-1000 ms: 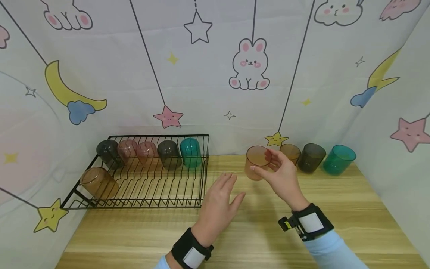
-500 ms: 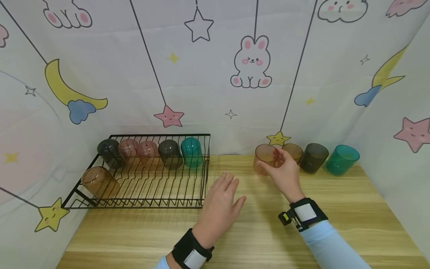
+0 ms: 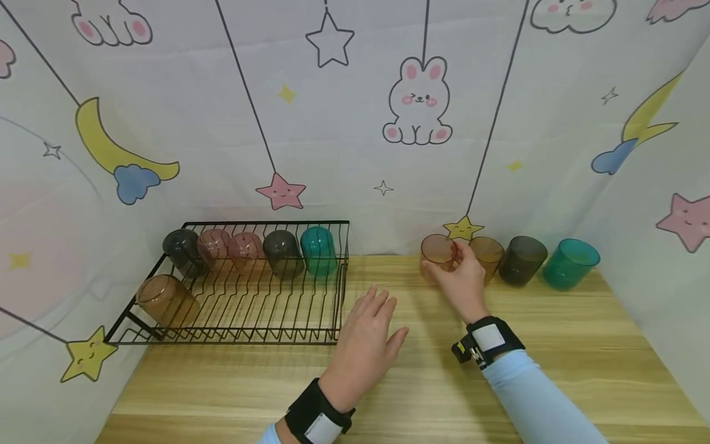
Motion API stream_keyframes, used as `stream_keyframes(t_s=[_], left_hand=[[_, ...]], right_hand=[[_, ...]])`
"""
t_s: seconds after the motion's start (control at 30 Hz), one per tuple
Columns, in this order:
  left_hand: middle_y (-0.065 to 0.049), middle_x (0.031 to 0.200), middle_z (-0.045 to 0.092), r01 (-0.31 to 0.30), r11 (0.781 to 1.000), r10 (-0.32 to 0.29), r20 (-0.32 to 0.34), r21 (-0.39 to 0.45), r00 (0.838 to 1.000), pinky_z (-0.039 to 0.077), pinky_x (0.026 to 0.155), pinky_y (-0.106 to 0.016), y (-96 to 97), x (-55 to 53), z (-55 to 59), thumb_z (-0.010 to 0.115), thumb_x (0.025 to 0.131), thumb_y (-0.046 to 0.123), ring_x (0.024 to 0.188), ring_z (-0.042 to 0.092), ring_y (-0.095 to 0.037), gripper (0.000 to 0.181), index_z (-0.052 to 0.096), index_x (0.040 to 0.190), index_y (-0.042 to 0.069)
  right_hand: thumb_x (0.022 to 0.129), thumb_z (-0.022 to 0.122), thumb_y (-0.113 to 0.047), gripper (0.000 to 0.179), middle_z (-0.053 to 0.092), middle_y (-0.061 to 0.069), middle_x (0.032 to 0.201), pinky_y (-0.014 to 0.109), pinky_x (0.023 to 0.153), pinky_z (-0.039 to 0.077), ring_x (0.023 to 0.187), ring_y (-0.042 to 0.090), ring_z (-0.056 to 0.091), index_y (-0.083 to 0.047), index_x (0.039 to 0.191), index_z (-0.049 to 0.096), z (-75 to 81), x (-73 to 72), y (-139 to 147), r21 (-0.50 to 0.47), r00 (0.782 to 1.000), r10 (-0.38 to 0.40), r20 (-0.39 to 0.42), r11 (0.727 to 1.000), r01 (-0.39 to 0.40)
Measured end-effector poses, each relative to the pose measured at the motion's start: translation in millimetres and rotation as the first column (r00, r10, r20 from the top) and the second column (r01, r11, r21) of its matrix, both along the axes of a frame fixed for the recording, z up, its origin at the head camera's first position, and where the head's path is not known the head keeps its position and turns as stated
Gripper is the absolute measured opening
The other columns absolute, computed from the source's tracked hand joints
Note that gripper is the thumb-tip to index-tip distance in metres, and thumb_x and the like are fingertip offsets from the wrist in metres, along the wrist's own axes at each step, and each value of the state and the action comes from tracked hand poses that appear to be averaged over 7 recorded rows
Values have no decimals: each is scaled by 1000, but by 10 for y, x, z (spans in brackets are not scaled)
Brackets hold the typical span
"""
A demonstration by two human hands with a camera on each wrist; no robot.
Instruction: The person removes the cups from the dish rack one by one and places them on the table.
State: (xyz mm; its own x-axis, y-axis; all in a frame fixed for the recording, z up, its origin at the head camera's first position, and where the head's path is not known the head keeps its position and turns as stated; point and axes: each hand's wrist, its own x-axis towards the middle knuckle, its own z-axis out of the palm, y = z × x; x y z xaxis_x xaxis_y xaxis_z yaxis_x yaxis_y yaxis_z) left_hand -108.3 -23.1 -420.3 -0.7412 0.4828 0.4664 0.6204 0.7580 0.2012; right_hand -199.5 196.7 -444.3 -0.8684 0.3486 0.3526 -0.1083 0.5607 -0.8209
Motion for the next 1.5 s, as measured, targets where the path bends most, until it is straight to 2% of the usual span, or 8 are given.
stream_keyframes(t_s=[0.27,0.67,0.83,0.93,1.07,1.2,1.37,1.5], left_hand=[[-12,132,48,-3,1000,3,8,-16,1000,24,106,-39,-7,-2,-8,62,88,42,132,29,-27,53,55,126,6],[-14,133,48,6,1000,-5,20,-10,1000,26,105,-42,-25,5,24,63,87,41,131,31,-28,54,54,127,5],[-13,134,47,1,1000,-2,42,26,999,25,105,-41,-85,27,86,64,87,40,131,31,-28,55,53,129,5],[-12,133,48,-17,997,15,27,69,1000,24,106,-40,-161,17,131,65,87,39,130,33,-27,56,52,129,6],[-11,132,49,-45,989,48,-18,137,999,22,107,-39,-337,-31,212,67,85,36,131,32,-25,55,52,129,6],[-12,134,47,-108,977,119,-47,184,992,21,107,-40,-632,-102,312,68,85,35,132,30,-25,57,51,131,5],[-15,136,44,-199,947,221,-65,251,973,26,104,-47,-1072,-211,426,69,83,35,131,30,-30,61,49,133,6],[-17,135,45,-264,919,298,-77,292,952,30,101,-51,-1373,-282,512,70,83,33,130,32,-32,61,48,133,5]], right_hand=[[71,78,-43,82,54,13,124,33,87,44,112,21,50,-5,134,43,-89,-83,37,43,998,-39,48,998,37],[73,76,-46,82,53,11,124,35,88,44,112,22,50,-4,135,42,-126,-121,69,46,997,-41,65,998,38],[73,76,-45,82,52,13,124,35,87,44,111,22,50,-4,135,42,-131,-122,75,43,996,-42,77,998,39],[73,76,-46,83,52,14,125,36,88,44,112,23,50,-3,135,41,-129,-95,75,55,996,-38,81,998,34],[74,74,-47,88,46,16,133,38,92,42,118,26,46,-2,139,36,-115,5,81,54,995,-19,94,998,14],[76,72,-49,94,35,16,143,39,95,39,125,30,40,-2,144,27,-73,154,102,30,992,23,126,999,-27],[78,69,-53,97,30,16,146,40,95,39,125,31,39,-4,147,21,28,346,146,31,987,85,133,996,-89],[78,69,-52,94,30,14,146,42,94,40,125,29,40,-5,146,23,128,503,162,43,983,138,122,989,-144]])
